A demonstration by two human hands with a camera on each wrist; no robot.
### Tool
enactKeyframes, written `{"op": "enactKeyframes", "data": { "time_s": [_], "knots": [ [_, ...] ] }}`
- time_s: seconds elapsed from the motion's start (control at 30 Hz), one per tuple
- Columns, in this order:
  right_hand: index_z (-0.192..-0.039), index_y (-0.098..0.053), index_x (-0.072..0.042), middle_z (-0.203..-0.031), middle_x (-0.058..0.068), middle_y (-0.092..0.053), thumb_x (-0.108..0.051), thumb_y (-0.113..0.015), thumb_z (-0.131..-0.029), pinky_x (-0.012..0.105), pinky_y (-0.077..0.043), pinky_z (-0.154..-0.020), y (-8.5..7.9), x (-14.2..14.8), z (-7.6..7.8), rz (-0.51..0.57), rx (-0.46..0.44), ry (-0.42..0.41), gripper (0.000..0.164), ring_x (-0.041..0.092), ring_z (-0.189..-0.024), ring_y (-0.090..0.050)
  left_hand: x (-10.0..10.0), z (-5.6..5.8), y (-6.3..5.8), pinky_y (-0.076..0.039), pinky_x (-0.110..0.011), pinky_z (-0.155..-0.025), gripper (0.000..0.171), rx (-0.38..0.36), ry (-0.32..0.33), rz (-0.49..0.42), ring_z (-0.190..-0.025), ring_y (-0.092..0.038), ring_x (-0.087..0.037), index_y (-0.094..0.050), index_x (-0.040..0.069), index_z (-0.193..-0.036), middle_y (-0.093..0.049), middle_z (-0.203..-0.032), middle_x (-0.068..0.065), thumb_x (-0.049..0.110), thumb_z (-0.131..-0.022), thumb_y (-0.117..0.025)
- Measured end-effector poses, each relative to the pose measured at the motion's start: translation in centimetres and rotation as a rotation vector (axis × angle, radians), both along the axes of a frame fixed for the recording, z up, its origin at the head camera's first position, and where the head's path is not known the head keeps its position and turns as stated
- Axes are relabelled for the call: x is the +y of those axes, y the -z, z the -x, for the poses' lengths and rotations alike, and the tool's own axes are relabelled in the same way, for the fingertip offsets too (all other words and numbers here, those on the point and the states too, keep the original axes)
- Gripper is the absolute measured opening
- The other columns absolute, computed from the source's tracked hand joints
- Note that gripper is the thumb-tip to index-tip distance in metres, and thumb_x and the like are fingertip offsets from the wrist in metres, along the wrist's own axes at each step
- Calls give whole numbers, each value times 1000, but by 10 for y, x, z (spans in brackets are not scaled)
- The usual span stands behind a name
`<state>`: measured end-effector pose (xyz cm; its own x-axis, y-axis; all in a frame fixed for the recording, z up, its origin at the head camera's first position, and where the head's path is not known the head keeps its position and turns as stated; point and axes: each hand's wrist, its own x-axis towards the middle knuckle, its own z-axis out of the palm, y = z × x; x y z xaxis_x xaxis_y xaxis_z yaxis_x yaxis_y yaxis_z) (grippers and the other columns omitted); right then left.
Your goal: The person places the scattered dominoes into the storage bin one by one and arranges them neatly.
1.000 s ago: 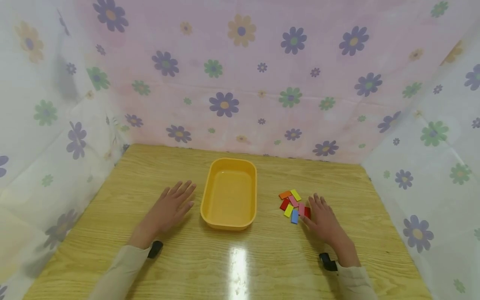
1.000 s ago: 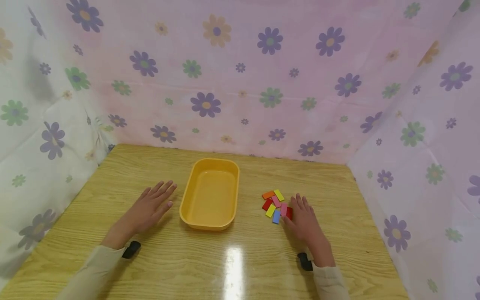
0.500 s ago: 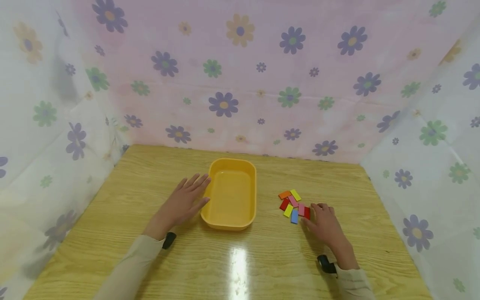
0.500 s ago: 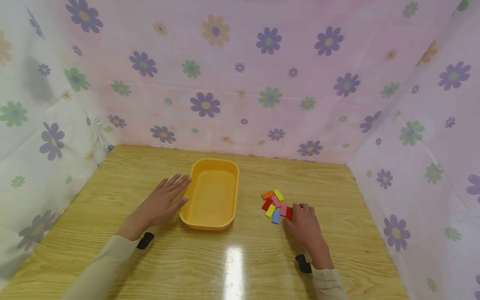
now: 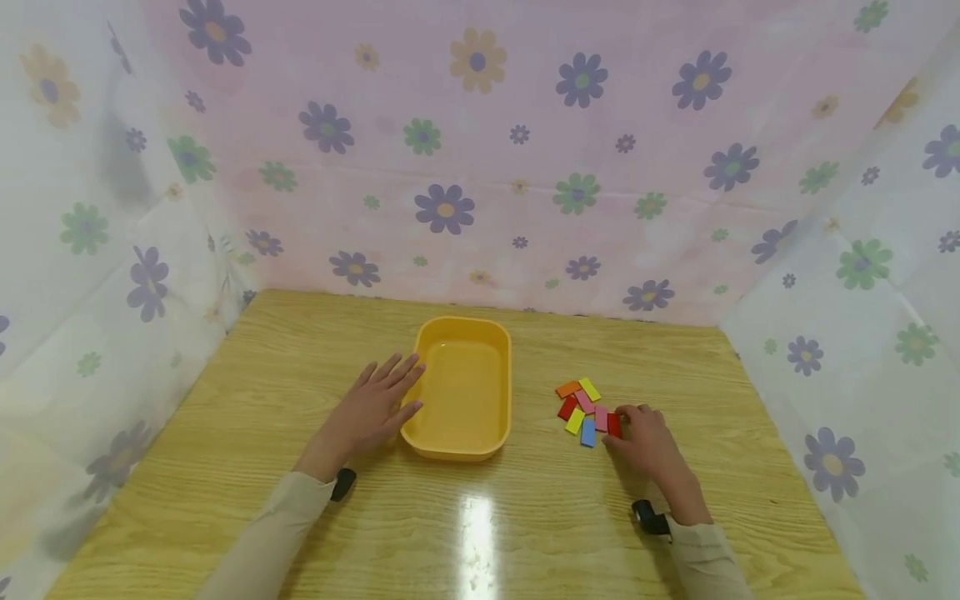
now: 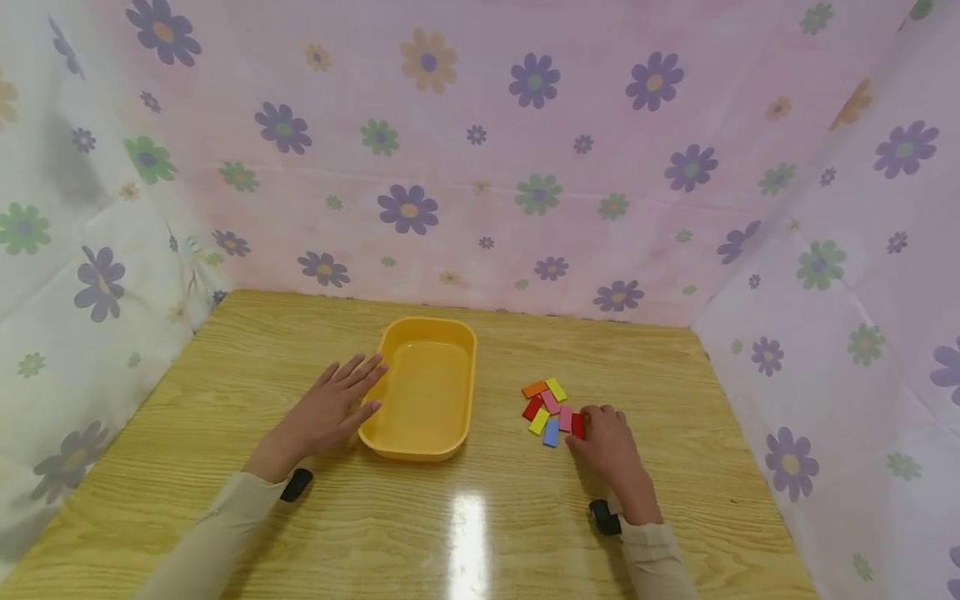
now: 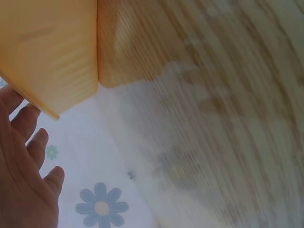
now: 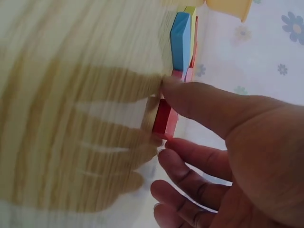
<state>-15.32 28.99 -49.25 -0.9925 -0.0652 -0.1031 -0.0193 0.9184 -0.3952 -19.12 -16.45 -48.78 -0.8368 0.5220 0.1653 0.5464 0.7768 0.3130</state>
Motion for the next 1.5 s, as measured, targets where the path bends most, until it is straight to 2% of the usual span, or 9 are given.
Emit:
{"op": "enactKeyframes", "data": {
  "time_s": [0.13, 0.33, 0.57, 0.7, 0.9, 1.13, 1.5],
  "knots": [
    [-126, -62, 10, -112, 26, -62, -15, -76, -90, 57, -50, -92, 0, 4, 5, 34, 2, -13, 46, 41, -103, -56, 0, 0, 1, -12, -61, -124, 62, -5, -1, -4, -156, -19, -33, -32, 14, -161, -26, -168, -6, 43, -108, -46],
    [-127, -59, 13, -110, 25, -64, -5, -74, -90, 53, -53, -87, 2, 10, 10, 79, 12, -45, 44, 35, -97, -59, 0, 0, 4, -17, -63, -122, 61, 39, 11, -28, -154, -24, -36, -35, 12, -160, -31, -166, -9, 40, -107, -48],
    [-122, -62, 16, -105, 25, -67, 6, -72, -85, 56, -54, -88, 0, 17, 14, 157, 50, -106, 39, 40, -97, -64, 1, 0, 5, -15, -61, -124, 62, 21, 6, -24, -155, -22, -34, -32, 12, -161, -28, -167, -7, 39, -108, -48],
    [-120, -64, 13, -107, 25, -67, 3, -74, -85, 57, -54, -89, -1, 21, 13, 173, 39, -104, 37, 41, -98, -65, 1, -2, 4, -13, -60, -124, 63, -3, 3, -25, -156, -20, -33, -29, 13, -162, -25, -168, -6, 41, -108, -47],
    [-119, -65, 8, -110, 22, -67, -8, -79, -88, 55, -54, -89, -2, 23, 12, 200, -39, -29, 38, 35, -98, -62, 0, -5, 5, -14, -61, -124, 64, 12, 9, -37, -155, -21, -34, -29, 12, -162, -25, -168, -7, 40, -107, -48],
    [-109, -67, 5, -97, 13, -68, -7, -77, -90, 43, -54, -80, 0, 22, 20, 214, -61, 1, 24, 25, -87, -61, -1, -4, 8, -13, -60, -124, 64, 14, 5, -29, -156, -20, -32, -27, 14, -163, -24, -169, -4, 41, -108, -46],
    [-107, -66, 5, -97, 13, -66, -3, -73, -92, 42, -53, -80, 0, 25, 24, 217, -52, -58, 19, 24, -85, -57, 1, -5, 4, -12, -59, -125, 64, -10, -6, -36, -156, -19, -32, -27, 14, -163, -23, -169, -4, 41, -108, -46]
  ]
}}
